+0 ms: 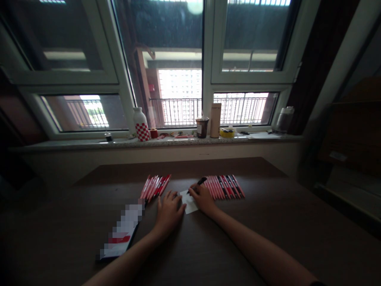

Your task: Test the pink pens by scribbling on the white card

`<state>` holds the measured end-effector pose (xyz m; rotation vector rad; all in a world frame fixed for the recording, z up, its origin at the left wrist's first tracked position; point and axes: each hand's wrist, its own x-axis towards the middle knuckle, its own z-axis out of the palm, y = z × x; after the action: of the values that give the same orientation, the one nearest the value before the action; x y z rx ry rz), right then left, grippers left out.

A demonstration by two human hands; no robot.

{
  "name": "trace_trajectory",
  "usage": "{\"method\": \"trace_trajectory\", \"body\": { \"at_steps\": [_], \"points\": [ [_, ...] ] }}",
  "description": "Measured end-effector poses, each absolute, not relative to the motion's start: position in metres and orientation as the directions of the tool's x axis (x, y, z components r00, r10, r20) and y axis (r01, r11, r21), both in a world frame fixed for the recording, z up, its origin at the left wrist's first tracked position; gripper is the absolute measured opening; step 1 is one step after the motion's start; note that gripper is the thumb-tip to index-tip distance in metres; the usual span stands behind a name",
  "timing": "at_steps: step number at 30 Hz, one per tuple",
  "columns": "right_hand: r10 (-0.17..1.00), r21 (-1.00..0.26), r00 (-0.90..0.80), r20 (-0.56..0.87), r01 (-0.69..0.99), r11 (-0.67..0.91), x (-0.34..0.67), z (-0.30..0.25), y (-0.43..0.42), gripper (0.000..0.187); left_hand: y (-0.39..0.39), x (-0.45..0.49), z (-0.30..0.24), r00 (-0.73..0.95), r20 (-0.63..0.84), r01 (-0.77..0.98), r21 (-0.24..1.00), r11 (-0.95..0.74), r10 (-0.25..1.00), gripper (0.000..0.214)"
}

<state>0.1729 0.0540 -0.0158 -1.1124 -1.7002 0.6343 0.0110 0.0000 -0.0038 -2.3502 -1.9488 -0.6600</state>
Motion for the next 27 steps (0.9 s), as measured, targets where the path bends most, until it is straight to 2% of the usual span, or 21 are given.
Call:
{"method": "trace_trajectory", "body": {
  "at_steps": [6,11,17,23,27],
  "points": [
    [0.869,-0.809,-0.064,0.49,0.339,0.481,0.175,-0.006,0.046,0.036,-0.001,0.013,-0.002,0.084,0.35,0.954,0.243,-0.177,0.933,0.034],
    [0.887,-0.862,0.028,0.461,0.252,0.441,0.178,-0.01,0.049,0.042,-0.002,0.014,0.0,0.079,0.354,0.939,0.286,-0.189,0.932,0.04],
    [0.937,-0.937,0.013,0.35,0.001,0.35,0.174,-0.016,0.053,0.043,-0.003,0.014,0.0,0.093,0.312,0.95,0.257,-0.178,0.946,0.041],
    [0.946,-0.908,0.064,0.317,-0.267,0.322,0.169,-0.01,0.051,0.054,-0.003,0.014,0.001,0.056,0.369,0.946,0.278,-0.168,0.928,0.029],
    [0.945,-0.864,0.062,0.321,-0.389,0.319,0.169,-0.007,0.047,0.074,-0.003,0.012,0.002,0.091,0.378,0.937,0.28,-0.207,0.921,0.026]
  ]
}}
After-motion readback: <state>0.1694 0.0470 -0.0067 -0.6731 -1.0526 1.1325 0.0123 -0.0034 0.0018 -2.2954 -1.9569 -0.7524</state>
